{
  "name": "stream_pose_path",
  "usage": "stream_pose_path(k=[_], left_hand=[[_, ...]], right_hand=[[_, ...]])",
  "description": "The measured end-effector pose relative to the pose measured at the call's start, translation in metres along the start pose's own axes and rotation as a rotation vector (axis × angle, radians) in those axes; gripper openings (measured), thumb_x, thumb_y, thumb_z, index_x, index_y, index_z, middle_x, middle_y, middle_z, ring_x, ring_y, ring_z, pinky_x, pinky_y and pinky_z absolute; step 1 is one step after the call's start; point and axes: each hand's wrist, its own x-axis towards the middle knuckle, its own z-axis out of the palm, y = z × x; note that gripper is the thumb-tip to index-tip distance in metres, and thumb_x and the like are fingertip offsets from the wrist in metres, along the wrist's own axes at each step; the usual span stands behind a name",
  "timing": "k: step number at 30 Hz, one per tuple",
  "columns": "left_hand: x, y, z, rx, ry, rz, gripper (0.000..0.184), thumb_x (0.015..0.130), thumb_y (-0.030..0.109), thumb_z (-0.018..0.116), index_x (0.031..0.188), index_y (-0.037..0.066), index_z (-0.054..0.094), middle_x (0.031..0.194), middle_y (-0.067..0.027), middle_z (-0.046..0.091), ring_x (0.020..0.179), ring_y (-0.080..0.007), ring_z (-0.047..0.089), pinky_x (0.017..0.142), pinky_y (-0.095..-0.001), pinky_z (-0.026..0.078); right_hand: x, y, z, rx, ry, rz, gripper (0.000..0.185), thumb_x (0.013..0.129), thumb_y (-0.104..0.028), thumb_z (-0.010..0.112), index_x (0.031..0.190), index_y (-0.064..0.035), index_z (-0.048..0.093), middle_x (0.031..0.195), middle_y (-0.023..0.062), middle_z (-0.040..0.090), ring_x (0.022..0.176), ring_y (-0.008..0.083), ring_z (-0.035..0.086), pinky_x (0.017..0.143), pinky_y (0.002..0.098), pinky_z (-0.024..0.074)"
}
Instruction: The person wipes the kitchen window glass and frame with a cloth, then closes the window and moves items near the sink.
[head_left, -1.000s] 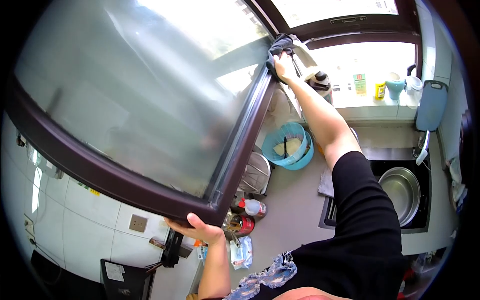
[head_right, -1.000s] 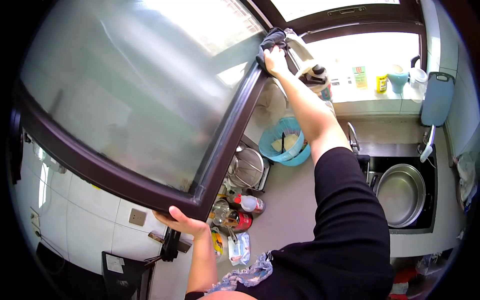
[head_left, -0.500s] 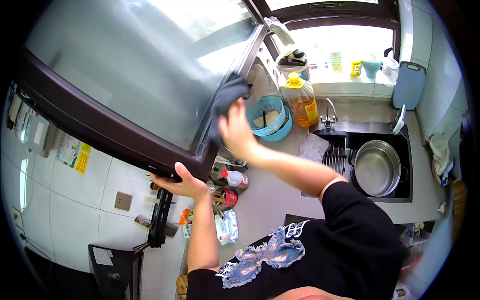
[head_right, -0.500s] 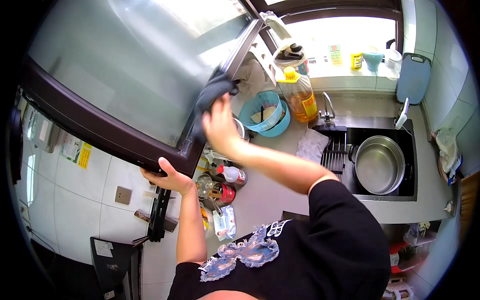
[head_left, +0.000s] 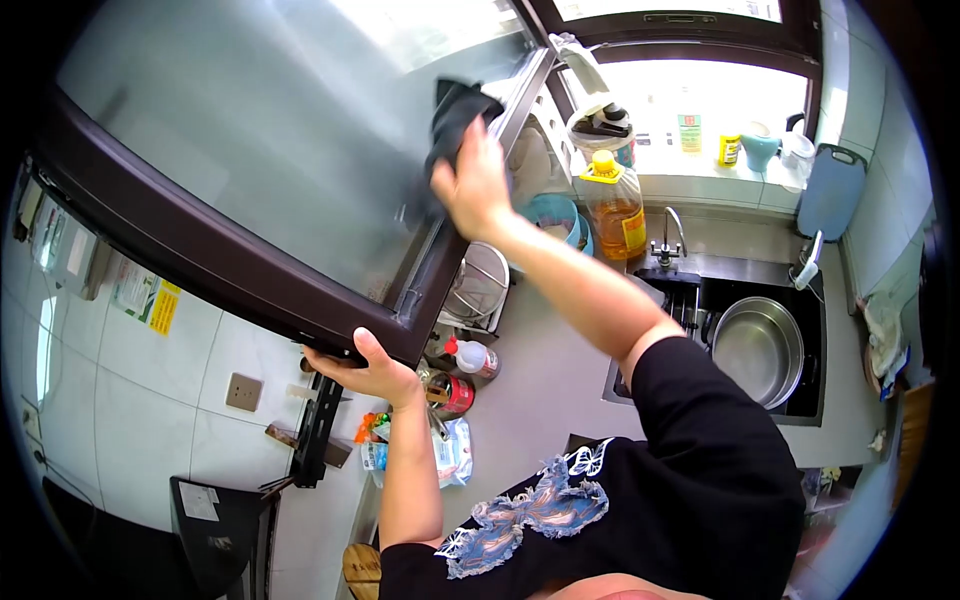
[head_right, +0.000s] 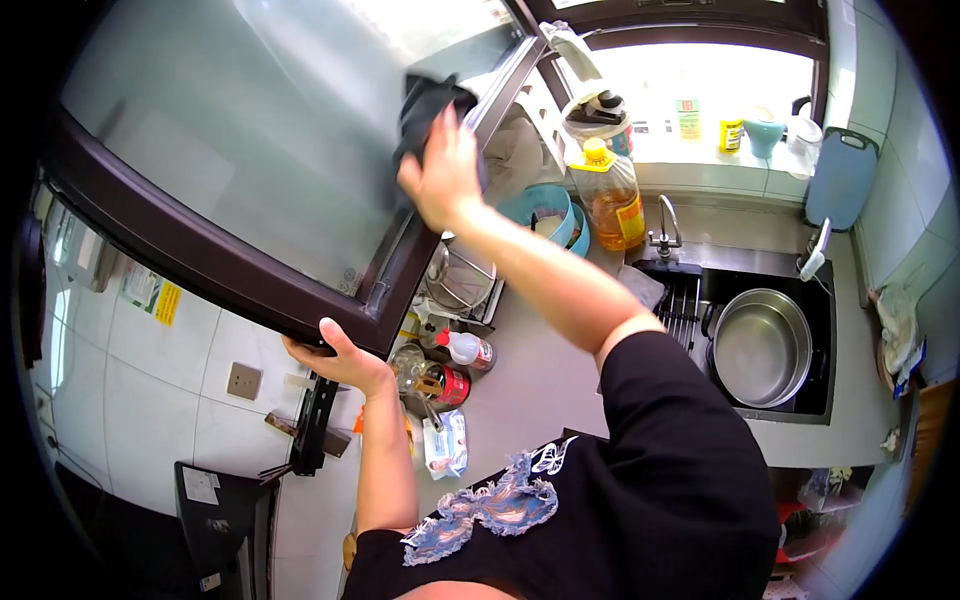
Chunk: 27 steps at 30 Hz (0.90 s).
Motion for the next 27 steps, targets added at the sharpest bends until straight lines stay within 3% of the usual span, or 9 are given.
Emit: stream_pose_path(k=[4,7,10,13,17,22,27], left_hand=[[0.0,0.004,0.0,0.037,-0.012,-0.016,0.088,0.089,0.046,0.07,0.147,-0.007,0.03,0.135,-0.0208,0.049,0.118,-0.0276,0.054,0.101,-0.0383,0.047],[-0.001,0.003,0.001,0.02,-0.011,-0.011,0.088,0.09,0.047,0.069,0.148,-0.006,0.029,0.137,-0.0212,0.047,0.12,-0.0279,0.053,0.102,-0.0387,0.046],[-0.001,0.0,0.001,-0.012,-0.015,0.002,0.088,0.09,0.046,0.068,0.149,-0.006,0.027,0.138,-0.0217,0.046,0.122,-0.0282,0.052,0.103,-0.0387,0.046],[0.0,-0.002,-0.001,-0.015,-0.027,0.015,0.088,0.09,0.044,0.068,0.149,-0.006,0.026,0.139,-0.0218,0.045,0.122,-0.0287,0.052,0.103,-0.0388,0.046],[0.001,0.001,0.002,-0.061,-0.044,0.005,0.085,0.089,0.039,0.069,0.148,-0.006,0.027,0.138,-0.0213,0.045,0.122,-0.029,0.052,0.103,-0.0394,0.045],[0.0,-0.003,0.002,-0.07,-0.006,0.008,0.084,0.088,0.036,0.071,0.147,-0.007,0.03,0.138,-0.0211,0.045,0.123,-0.0286,0.051,0.106,-0.0405,0.043],[-0.002,-0.002,0.0,-0.041,-0.004,-0.013,0.091,0.088,0.045,0.075,0.148,-0.007,0.03,0.136,-0.0224,0.049,0.118,-0.0297,0.056,0.101,-0.0403,0.049]], right_hand=[[0.09,0.099,0.0,-0.14,0.032,0.092,0.088,0.096,-0.048,0.048,0.148,0.0188,0.027,0.154,0.0359,0.032,0.141,0.047,0.034,0.121,0.046,0.0241],[0.135,0.145,-0.011,-0.216,-0.067,0.182,0.088,0.098,-0.052,0.044,0.15,0.0158,0.023,0.157,0.0329,0.03,0.148,0.0445,0.026,0.124,0.0437,0.0188],[0.163,0.182,-0.016,-0.315,-0.053,0.218,0.071,0.098,-0.047,0.051,0.136,0.0124,0.044,0.137,0.0325,0.052,0.13,0.0449,0.048,0.113,0.0469,0.0368],[0.156,0.183,-0.007,-0.309,0.112,0.147,0.066,0.097,-0.044,0.053,0.132,0.0119,0.048,0.137,0.0321,0.053,0.129,0.0455,0.05,0.112,0.0471,0.0385],[0.12,0.162,-0.006,-0.216,0.083,0.092,0.07,0.09,-0.032,0.048,0.14,0.0159,0.04,0.145,0.0391,0.042,0.135,0.0502,0.043,0.118,0.0476,0.0327],[0.01,0.074,0.009,0.024,0.186,0.072,0.066,0.091,-0.026,0.05,0.143,0.0123,0.037,0.152,0.0352,0.033,0.143,0.0514,0.029,0.123,0.0516,0.0214],[-0.131,-0.061,0.008,0.191,0.097,-0.01,0.069,0.085,-0.011,0.054,0.147,0.0101,0.034,0.155,0.0316,0.029,0.148,0.0544,0.016,0.123,0.0551,0.0144]])
